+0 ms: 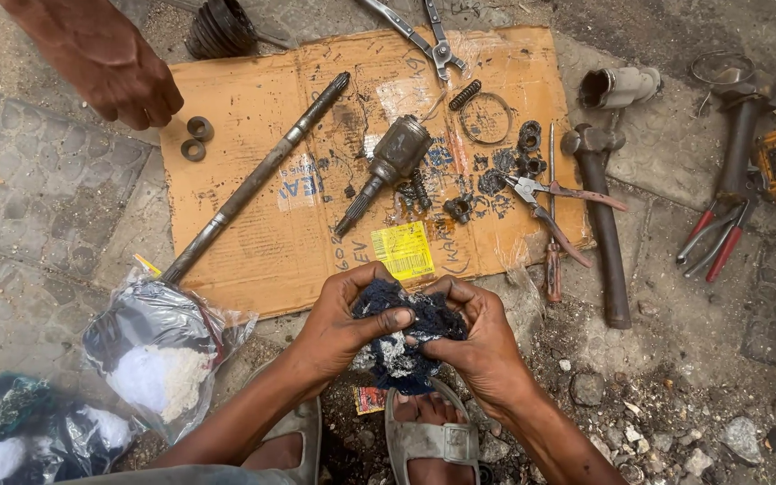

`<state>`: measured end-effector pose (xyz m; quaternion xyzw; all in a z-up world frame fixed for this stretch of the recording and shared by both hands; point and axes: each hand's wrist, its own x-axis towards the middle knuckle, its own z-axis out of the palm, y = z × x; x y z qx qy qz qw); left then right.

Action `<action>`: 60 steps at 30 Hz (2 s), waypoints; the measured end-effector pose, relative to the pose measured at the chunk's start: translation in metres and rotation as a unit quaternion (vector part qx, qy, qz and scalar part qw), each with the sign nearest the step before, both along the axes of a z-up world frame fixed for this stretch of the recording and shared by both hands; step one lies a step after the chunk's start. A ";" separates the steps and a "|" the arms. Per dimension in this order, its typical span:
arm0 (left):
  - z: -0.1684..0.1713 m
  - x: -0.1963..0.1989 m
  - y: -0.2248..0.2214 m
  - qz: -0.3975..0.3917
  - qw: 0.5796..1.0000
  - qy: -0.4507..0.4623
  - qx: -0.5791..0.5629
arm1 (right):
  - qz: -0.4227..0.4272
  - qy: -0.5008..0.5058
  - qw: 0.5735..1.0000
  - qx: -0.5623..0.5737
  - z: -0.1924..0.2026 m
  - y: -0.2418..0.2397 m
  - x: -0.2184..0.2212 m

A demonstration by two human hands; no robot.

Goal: Disassembling, cleaning, and inspecting mechanical components of a vehicle axle, including the CV joint and bearings.

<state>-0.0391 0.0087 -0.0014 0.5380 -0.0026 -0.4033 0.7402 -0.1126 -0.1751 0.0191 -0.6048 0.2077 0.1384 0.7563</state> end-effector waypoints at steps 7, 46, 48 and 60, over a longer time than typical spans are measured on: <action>0.005 0.007 0.000 -0.024 0.990 -0.136 0.021 | 0.040 -0.038 0.996 -0.067 -0.001 -0.010 0.003; 0.015 -0.003 0.004 0.023 0.999 -0.032 -0.038 | -0.118 0.100 0.976 0.155 -0.014 0.001 -0.005; 0.010 -0.004 0.006 0.050 0.997 0.043 -0.045 | -0.080 0.114 0.989 0.051 -0.010 0.000 0.001; 0.006 -0.005 0.006 0.071 0.996 0.055 -0.010 | 0.072 -0.155 0.955 -0.243 0.006 0.006 -0.004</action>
